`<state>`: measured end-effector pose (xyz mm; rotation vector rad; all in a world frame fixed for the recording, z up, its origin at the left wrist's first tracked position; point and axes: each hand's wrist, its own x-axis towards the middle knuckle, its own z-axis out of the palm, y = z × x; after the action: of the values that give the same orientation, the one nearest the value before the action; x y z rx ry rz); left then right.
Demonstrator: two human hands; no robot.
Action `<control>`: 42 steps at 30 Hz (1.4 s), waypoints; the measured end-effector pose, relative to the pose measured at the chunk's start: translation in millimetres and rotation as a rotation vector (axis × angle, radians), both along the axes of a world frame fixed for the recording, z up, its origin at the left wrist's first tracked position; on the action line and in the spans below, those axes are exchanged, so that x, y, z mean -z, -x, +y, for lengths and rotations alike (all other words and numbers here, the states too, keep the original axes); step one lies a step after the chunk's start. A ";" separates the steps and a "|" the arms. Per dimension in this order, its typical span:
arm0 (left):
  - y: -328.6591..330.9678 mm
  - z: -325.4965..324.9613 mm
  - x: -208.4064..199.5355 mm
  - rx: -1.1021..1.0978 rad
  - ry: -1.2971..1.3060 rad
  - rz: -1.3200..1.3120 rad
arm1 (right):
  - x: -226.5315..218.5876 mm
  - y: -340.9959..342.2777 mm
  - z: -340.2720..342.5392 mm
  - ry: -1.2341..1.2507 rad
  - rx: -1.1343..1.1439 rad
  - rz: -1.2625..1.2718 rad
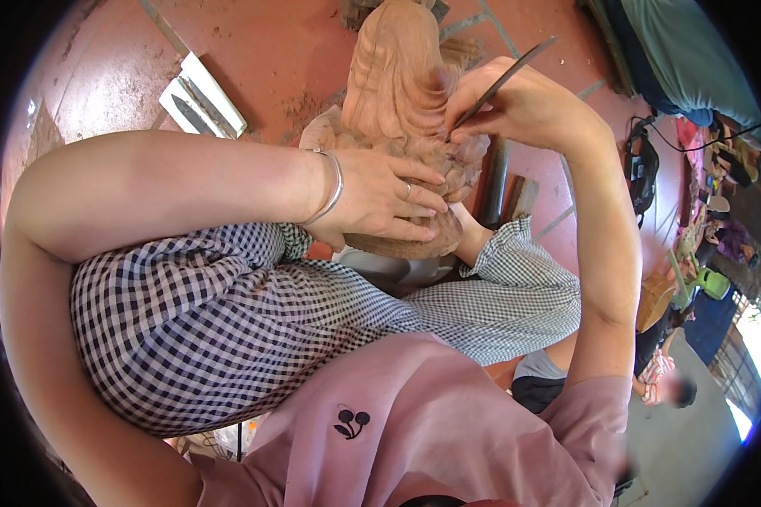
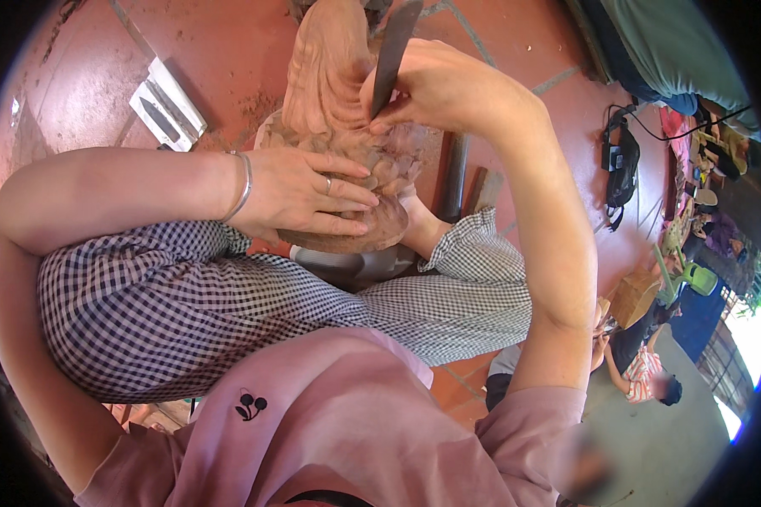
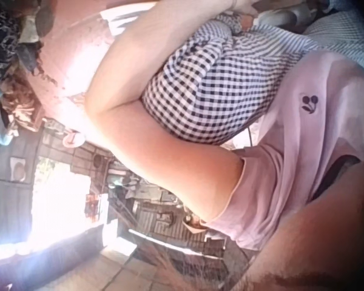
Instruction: The person carves a wooden sculpture using a chisel while sitting on the floor. They hold the wood steady with one hand and carefully shape its surface with the other, occasionally rotating the piece to access different areas.
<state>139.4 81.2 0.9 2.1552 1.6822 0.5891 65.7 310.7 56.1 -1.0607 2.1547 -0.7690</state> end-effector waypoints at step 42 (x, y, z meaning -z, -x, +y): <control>0.8 1.2 -6.7 -0.004 0.057 0.030 | 21.6 -80.0 26.3 0.516 1.128 -0.413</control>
<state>138.5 82.4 7.6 2.1320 1.6984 0.5061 145.7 337.0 34.6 0.2632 2.0915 -1.9048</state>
